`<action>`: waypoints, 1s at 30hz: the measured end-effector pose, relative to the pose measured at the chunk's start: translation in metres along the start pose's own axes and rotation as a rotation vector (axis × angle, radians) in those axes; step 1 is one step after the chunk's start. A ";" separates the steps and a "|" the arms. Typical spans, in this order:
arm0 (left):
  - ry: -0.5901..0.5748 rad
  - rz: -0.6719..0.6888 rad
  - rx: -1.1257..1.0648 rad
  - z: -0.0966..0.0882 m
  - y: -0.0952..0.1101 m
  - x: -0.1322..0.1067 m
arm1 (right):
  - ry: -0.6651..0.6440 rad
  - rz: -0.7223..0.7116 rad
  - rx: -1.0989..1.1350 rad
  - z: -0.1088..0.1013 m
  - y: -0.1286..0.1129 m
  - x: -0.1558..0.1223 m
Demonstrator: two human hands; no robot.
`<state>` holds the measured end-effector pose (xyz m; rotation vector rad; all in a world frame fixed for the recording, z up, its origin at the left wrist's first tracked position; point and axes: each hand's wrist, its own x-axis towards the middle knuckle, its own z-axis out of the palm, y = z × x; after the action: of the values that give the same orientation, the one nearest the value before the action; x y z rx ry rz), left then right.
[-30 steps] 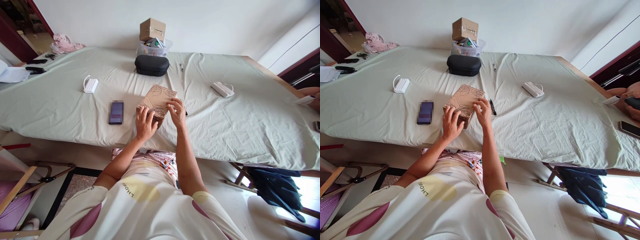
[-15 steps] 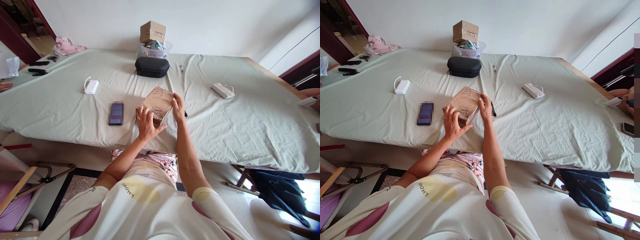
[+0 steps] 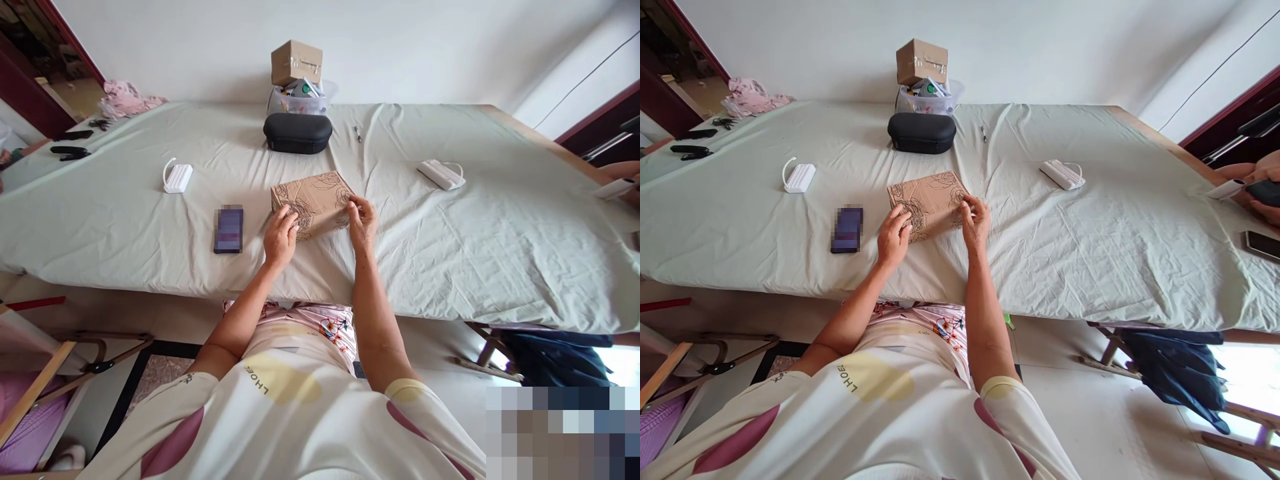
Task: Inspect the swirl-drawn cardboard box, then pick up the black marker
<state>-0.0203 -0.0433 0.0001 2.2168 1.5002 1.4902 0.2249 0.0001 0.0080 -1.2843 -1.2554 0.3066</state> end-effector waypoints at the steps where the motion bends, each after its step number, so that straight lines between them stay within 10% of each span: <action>1: 0.000 0.005 -0.005 0.000 -0.001 0.001 | 0.012 -0.005 -0.014 0.000 -0.001 -0.002; 22: 0.058 0.051 0.004 0.013 -0.016 0.005 | 0.050 -0.002 0.019 -0.004 0.013 -0.002; 30: 0.091 0.049 -0.023 0.020 -0.015 0.010 | 0.100 0.303 -0.475 -0.030 0.033 0.009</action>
<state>-0.0145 -0.0193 -0.0115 2.2167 1.4553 1.6359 0.2667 0.0021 -0.0081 -1.8817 -1.0807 0.1580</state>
